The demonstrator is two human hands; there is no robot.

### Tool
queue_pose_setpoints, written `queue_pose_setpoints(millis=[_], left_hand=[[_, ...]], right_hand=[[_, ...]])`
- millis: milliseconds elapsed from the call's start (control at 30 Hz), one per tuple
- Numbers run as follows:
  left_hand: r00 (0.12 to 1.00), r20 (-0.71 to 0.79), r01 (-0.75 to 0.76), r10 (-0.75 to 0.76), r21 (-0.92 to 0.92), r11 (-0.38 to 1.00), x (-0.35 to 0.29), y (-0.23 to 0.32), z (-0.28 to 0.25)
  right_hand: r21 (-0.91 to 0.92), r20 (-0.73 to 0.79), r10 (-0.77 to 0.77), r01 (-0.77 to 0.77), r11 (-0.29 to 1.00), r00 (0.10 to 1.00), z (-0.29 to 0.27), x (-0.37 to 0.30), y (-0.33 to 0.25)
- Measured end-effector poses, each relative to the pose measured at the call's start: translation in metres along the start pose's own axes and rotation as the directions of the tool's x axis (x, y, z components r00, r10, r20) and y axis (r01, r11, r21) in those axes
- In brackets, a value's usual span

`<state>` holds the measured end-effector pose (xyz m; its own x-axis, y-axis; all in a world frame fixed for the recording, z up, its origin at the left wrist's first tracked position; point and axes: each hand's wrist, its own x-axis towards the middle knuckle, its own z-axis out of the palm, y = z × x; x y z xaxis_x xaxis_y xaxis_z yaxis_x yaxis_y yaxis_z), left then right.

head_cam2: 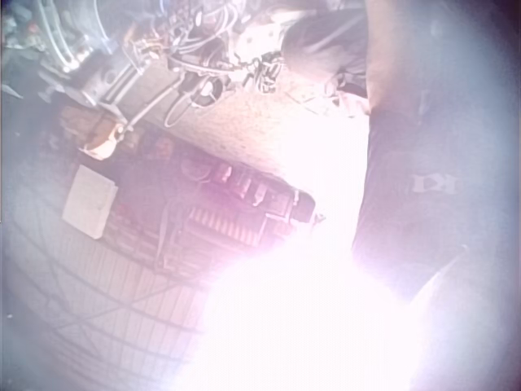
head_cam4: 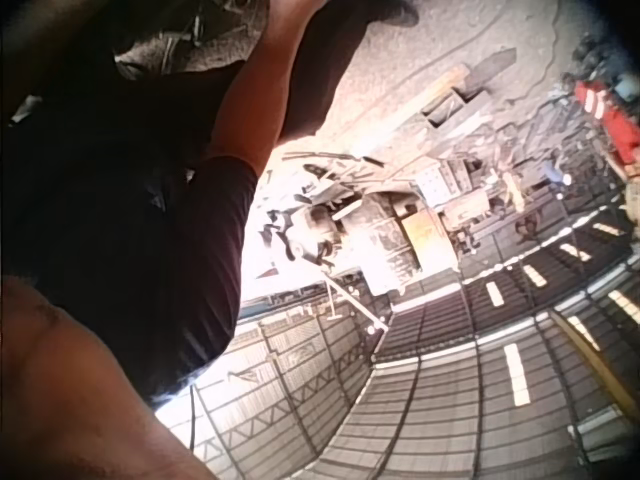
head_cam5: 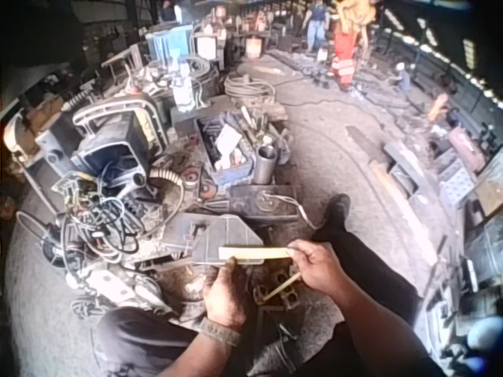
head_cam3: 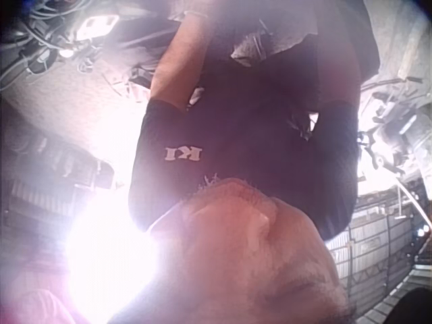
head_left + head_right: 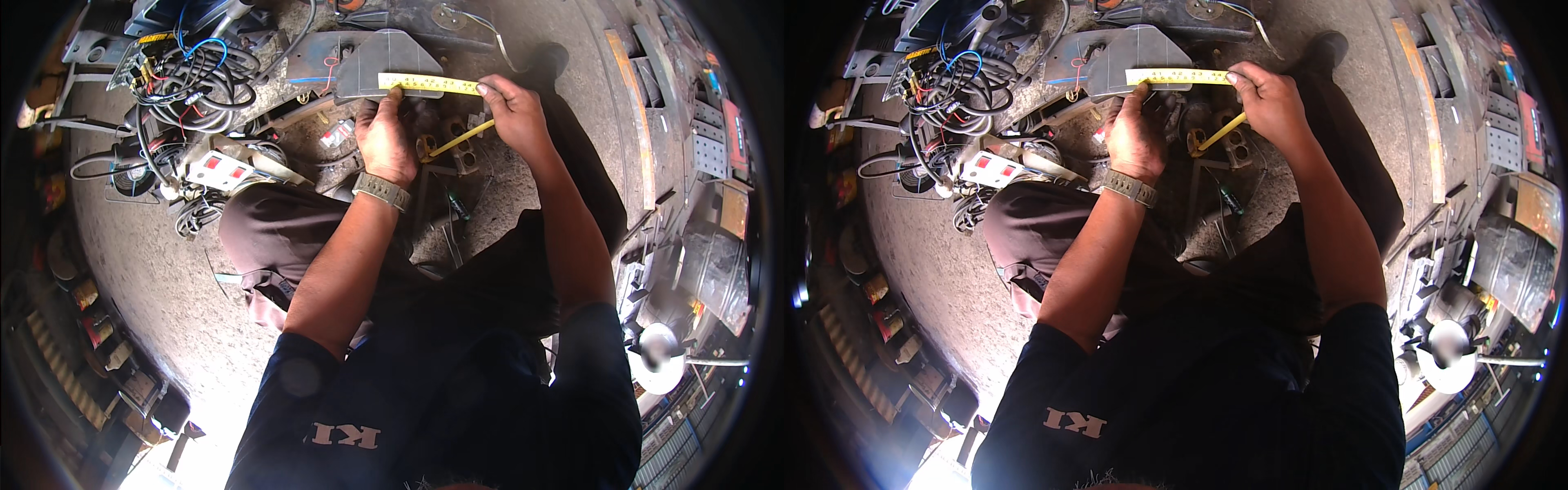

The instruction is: The person sits on the floor in a workshop and uses a tape measure to measure a grey metal part and a blue metal plate. They mark the metal part with a pen after measuring it.

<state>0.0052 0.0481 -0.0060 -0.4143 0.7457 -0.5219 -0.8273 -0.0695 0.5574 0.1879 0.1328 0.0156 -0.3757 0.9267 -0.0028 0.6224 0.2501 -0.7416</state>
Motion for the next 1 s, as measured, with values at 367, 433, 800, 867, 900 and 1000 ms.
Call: queue_pose_setpoints(millis=[367, 433, 800, 867, 900, 1000], left_hand=[[0.999, -0.005, 0.031, -0.032, -0.089, 0.996, 0.0066, -0.0051, -0.0052], [0.999, 0.005, 0.045, -0.044, -0.114, 0.992, 0.0072, -0.0047, -0.0059], [0.998, 0.067, -0.018, 0.021, -0.051, 0.999, 0.0011, -0.0029, -0.0067], [0.997, 0.073, -0.036, 0.039, -0.049, 0.998, 0.0012, -0.004, -0.0061], [0.996, 0.076, -0.044, 0.047, -0.048, 0.998, 0.0012, -0.0041, -0.0055], [1.0, 0.031, 0.005, -0.003, -0.054, 0.999, 0.0021, -0.0019, -0.005]], right_hand=[[-0.016, -0.007, -0.013, 0.013, 1.0, 1.0, -0.0002, -0.0006, 0.0004], [-0.011, -0.011, -0.013, 0.013, 1.0, 1.0, 0.0002, -0.0007, 0.0024], [-0.01, -0.013, -0.034, 0.034, 0.999, 0.999, -0.0002, -0.0018, 0.0031], [-0.004, -0.016, -0.027, 0.027, 1.0, 0.999, 0.0004, -0.0024, 0.0018], [-0.003, -0.016, -0.021, 0.021, 1.0, 1.0, -0.0001, -0.0025, 0.001], [-0.002, -0.02, -0.025, 0.025, 1.0, 0.999, -0.0005, -0.0036, -0.0008]])
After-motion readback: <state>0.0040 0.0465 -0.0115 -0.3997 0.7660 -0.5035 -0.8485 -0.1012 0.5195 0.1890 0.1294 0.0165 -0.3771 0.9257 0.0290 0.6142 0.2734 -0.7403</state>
